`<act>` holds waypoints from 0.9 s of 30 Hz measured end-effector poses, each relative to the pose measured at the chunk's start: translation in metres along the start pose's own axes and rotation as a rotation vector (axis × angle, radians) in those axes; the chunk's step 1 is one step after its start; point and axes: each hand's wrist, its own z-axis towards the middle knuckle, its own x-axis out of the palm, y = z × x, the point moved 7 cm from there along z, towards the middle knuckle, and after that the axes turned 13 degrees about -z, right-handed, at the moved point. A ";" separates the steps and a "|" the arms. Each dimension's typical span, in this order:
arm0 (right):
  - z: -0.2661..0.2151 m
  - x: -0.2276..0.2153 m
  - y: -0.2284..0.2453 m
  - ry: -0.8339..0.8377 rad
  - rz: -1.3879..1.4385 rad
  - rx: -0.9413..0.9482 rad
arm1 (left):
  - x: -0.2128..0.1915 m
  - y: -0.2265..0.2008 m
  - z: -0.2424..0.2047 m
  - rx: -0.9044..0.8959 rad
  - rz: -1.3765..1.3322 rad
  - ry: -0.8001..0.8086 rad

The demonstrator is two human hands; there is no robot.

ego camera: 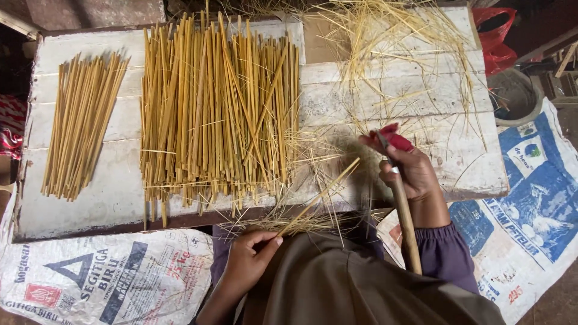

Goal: Stripping and cleaning long thin sticks using a handheld blade

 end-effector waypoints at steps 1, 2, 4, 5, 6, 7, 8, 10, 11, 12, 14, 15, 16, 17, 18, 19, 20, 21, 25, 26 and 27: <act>-0.011 0.031 -0.013 -0.001 -0.002 0.006 | 0.005 0.000 0.001 -0.005 -0.004 -0.002; -0.018 0.066 -0.025 0.050 -0.002 0.051 | 0.008 -0.010 0.005 0.138 -0.007 -0.041; -0.029 0.106 -0.068 0.103 -0.004 0.097 | 0.016 -0.019 0.012 0.281 -0.010 -0.083; -0.036 0.113 -0.111 0.160 -0.109 0.301 | 0.022 -0.019 0.016 0.300 0.022 -0.089; -0.049 0.120 -0.158 0.210 -0.205 0.503 | 0.026 -0.017 0.017 0.315 0.058 -0.085; -0.043 0.112 -0.141 0.205 -0.197 0.502 | 0.023 -0.020 0.015 0.312 0.062 -0.078; -0.033 0.108 -0.118 0.238 -0.135 0.413 | 0.021 -0.028 0.011 0.360 0.055 -0.052; -0.019 0.092 -0.073 0.270 -0.070 0.322 | 0.015 -0.032 0.005 0.407 0.052 -0.023; -0.012 0.074 -0.045 0.162 -0.004 0.227 | 0.010 -0.025 0.003 0.341 0.031 -0.038; -0.007 0.054 -0.017 0.054 0.059 0.134 | 0.006 -0.018 0.000 0.274 0.008 -0.055; -0.005 0.043 -0.018 0.037 0.083 0.085 | 0.004 -0.018 0.001 0.301 0.015 -0.064; -0.004 0.036 -0.016 0.020 0.105 0.035 | 0.003 -0.019 0.002 0.330 0.021 -0.074; -0.010 0.062 -0.041 0.029 0.096 0.029 | 0.008 -0.021 0.007 0.340 0.017 -0.081; -0.018 0.089 -0.080 0.083 0.022 0.211 | 0.013 -0.022 0.013 0.347 0.045 -0.100; -0.037 0.115 -0.126 0.128 -0.044 0.403 | 0.017 -0.020 0.012 0.337 0.076 -0.111; -0.036 0.115 -0.130 0.126 -0.043 0.408 | 0.020 -0.018 0.013 0.333 0.074 -0.111; -0.036 0.119 -0.138 0.180 -0.099 0.442 | 0.022 -0.019 0.014 0.373 0.081 -0.102; -0.037 0.122 -0.145 0.235 -0.156 0.477 | 0.024 -0.019 0.015 0.413 0.088 -0.092; -0.006 0.070 -0.061 0.218 -0.065 0.283 | 0.007 -0.026 0.008 0.343 0.011 -0.039; -0.001 0.049 -0.038 0.137 0.006 0.201 | 0.005 -0.022 0.004 0.346 0.004 -0.042; 0.004 0.028 -0.016 0.057 0.077 0.118 | 0.003 -0.019 0.001 0.349 -0.002 -0.045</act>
